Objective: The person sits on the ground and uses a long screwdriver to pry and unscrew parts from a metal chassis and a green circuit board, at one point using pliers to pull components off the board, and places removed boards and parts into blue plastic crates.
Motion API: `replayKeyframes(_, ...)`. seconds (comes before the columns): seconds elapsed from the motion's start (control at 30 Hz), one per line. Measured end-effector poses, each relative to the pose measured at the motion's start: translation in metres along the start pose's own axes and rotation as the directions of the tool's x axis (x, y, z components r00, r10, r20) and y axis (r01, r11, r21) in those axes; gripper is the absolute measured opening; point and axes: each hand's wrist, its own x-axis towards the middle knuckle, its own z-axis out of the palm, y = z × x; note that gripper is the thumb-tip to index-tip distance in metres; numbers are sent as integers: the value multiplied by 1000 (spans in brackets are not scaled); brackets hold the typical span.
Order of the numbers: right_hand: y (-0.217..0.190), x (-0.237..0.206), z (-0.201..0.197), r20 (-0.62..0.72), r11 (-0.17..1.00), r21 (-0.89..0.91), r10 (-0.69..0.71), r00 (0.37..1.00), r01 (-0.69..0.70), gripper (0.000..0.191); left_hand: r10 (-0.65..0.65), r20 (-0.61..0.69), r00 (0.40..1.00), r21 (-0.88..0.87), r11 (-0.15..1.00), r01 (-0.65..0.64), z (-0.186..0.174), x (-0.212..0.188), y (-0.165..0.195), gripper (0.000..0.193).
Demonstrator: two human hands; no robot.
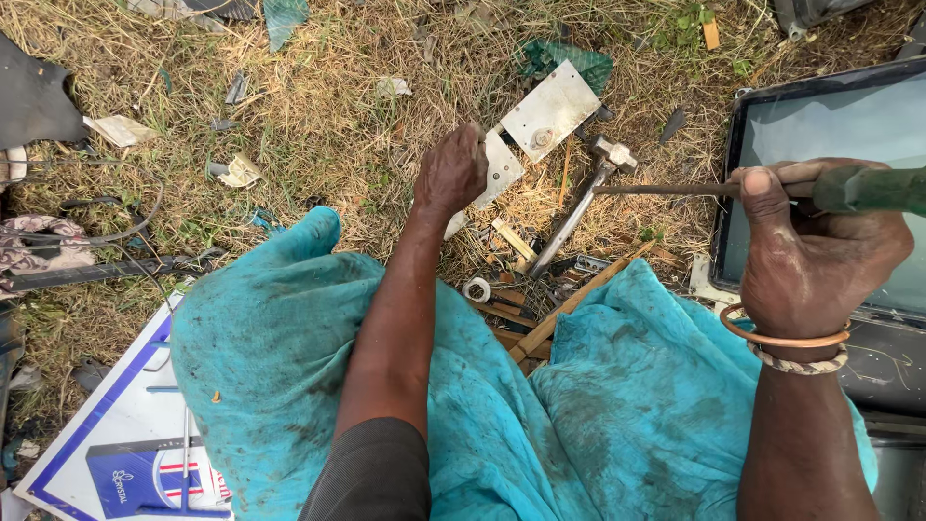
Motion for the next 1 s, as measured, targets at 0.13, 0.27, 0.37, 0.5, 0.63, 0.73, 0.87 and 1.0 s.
replayKeyframes(0.13,7,-3,-4,-12,996,-78,33,999,-34,25,-243,284,928,5,968,252,-3,3,0,24)
replayKeyframes(0.27,9,-3,-8,-24,986,-144,84,996,-86,25,-292,251,923,22,955,296,-5,8,0,26)
replayKeyframes(0.37,7,-1,-7,-16,985,-146,95,995,-96,26,80,-140,987,158,986,-58,-6,9,4,25)
replayKeyframes(0.5,7,-2,-7,-25,993,-87,73,997,-75,26,-286,278,917,51,958,284,-12,16,8,32)
replayKeyframes(0.63,23,-5,-4,-6,985,-63,158,987,-158,25,-312,286,906,85,950,300,-20,22,9,38)
replayKeyframes(0.73,53,-9,15,26,926,300,233,972,-230,21,-141,124,982,36,990,138,-23,19,9,40)
replayKeyframes(0.87,112,-21,71,4,740,462,550,835,-490,14,-158,197,968,2,987,161,-25,20,11,37)
replayKeyframes(1.0,152,-44,109,176,438,486,799,576,-756,19,-387,374,843,30,913,406,-33,29,15,44)
